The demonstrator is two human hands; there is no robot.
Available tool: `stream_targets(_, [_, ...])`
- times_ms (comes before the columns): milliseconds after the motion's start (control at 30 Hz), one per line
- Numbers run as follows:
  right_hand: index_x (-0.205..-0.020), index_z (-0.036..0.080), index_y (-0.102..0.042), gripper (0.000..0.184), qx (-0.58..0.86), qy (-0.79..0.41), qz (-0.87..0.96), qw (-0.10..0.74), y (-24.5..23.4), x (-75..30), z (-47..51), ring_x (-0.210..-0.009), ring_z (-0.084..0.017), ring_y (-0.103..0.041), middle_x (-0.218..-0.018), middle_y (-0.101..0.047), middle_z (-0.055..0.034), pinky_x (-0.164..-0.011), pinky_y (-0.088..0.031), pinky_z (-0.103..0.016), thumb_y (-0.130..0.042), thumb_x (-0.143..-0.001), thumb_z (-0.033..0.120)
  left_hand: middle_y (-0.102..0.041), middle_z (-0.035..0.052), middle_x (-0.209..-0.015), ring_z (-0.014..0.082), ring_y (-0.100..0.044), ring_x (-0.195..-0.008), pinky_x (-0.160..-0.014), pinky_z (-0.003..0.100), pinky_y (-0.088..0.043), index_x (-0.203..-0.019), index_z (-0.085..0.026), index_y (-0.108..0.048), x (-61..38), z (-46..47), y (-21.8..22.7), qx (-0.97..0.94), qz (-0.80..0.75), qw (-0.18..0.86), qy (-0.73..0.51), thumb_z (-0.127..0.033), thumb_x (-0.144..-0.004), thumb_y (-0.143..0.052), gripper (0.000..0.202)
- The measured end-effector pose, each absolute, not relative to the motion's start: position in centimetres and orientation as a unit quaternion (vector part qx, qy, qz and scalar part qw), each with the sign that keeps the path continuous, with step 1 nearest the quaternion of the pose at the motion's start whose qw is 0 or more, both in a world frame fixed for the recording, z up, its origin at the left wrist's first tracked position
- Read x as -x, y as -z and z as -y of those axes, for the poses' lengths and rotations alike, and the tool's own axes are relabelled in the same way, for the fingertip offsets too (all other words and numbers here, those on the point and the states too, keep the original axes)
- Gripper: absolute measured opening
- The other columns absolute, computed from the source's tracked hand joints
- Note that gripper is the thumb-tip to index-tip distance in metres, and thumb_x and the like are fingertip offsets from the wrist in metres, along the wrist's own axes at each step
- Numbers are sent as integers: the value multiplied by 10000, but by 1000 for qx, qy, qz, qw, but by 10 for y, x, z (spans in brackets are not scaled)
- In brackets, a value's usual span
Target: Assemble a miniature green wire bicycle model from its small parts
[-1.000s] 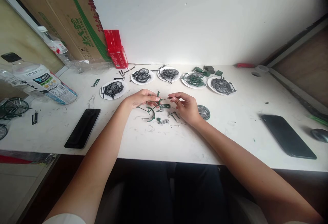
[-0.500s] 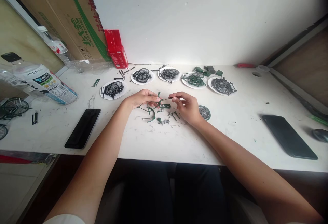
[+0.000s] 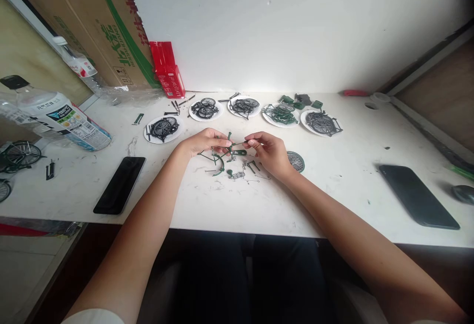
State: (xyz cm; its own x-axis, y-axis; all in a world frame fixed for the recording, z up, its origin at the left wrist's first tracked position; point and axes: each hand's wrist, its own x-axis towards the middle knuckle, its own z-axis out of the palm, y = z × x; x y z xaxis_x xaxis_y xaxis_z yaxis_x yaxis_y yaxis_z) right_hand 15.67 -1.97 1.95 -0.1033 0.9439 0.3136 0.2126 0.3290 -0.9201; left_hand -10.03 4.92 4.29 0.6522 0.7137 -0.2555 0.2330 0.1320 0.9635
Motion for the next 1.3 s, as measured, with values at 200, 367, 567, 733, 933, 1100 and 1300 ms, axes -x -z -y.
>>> stream_targets(200, [-990,200,-709,522,437,-414,643,473,-25,-157,21,-665,-214,-750,-876,-809,-88,-633,-612,-361,-751,-909,713,-829,128,-912,170,-729,-777,-746,264,-529,-1039,-135,-843,98,-46,-48,-623,-385,653,-191,-469,-779,-939,435])
stream_targets(367, [-977,193,-696,537,452,-433,633,455,-27,-158,21,-536,-176,-682,-873,-809,-98,-521,-541,-330,-748,-906,723,-829,120,-919,170,-746,-806,-753,251,-530,-1020,-138,-844,98,-48,-44,-633,-373,650,-193,-468,-807,-920,400])
stream_targets(567, [-821,225,-659,573,488,-377,664,423,-28,-157,23,-440,-138,-492,-616,-701,-26,-443,-372,-310,-641,-946,784,-834,126,-927,176,-753,-860,-777,246,-544,-1074,-144,-841,100,-51,-39,-644,-364,646,-189,-490,-831,-899,426])
stream_targets(733, [-748,234,-623,608,499,-332,685,414,-25,-155,23,-486,-147,-455,-551,-587,7,-524,-391,-327,-550,-999,783,-835,132,-951,190,-755,-872,-801,271,-564,-1102,-142,-840,101,-51,-39,-648,-368,641,-184,-510,-818,-905,469])
stream_targets(933, [-909,230,-594,527,466,-346,716,389,-22,-157,22,-656,-168,-511,-743,-607,-4,-625,-429,-322,-470,-1066,717,-833,133,-939,196,-759,-870,-797,274,-572,-1100,-135,-838,103,-52,-40,-641,-364,648,-191,-500,-803,-919,477])
stream_targets(1100, [-1043,230,-555,433,454,-337,727,390,-23,-158,22,-748,-175,-523,-932,-633,-35,-673,-432,-323,-495,-1074,658,-835,130,-943,205,-771,-899,-820,281,-588,-1096,-141,-838,101,-50,-41,-640,-361,651,-188,-502,-798,-924,476])
stream_targets(1300, [-969,249,-499,387,454,-329,732,388,-20,-159,20,-657,-159,-411,-757,-510,25,-648,-375,-320,-514,-1081,620,-836,140,-999,211,-785,-905,-810,281,-598,-1075,-159,-851,101,-51,-40,-643,-358,647,-199,-492,-783,-937,451])
